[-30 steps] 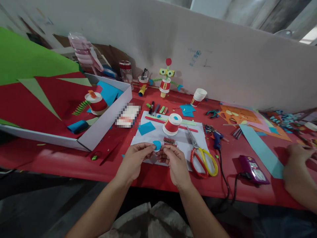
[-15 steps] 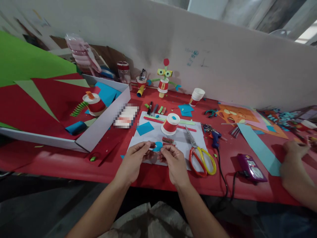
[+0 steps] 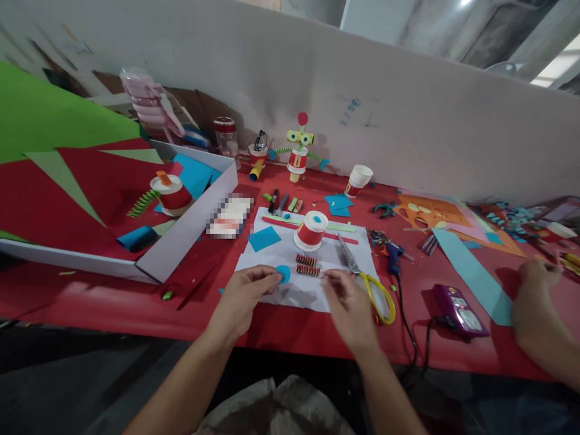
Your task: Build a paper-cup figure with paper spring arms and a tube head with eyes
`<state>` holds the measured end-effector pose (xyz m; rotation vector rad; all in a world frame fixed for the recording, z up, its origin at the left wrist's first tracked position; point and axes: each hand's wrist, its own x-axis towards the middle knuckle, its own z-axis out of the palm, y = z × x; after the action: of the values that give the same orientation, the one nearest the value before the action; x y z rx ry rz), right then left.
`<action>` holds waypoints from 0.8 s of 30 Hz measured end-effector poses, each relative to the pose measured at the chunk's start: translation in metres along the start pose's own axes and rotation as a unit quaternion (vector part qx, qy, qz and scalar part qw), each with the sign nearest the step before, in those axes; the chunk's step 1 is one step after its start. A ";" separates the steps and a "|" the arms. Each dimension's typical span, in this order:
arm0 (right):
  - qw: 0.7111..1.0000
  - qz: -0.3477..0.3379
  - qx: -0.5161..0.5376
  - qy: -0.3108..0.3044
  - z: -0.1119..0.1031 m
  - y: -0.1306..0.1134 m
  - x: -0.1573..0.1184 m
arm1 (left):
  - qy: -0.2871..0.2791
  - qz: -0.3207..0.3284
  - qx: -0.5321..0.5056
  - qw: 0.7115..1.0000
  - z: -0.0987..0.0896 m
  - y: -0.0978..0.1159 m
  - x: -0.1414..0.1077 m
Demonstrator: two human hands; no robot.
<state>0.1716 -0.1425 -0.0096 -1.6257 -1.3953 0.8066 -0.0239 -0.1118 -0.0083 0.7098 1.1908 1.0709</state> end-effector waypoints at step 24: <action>0.988 0.032 0.150 0.026 -0.037 0.023 -0.079 | 0.082 -0.047 -0.314 0.945 0.037 0.009 -0.023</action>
<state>0.2007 -0.2276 -0.0170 -1.4530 -1.1289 0.9557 0.0089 -0.1265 0.0179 0.0662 0.9265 1.3536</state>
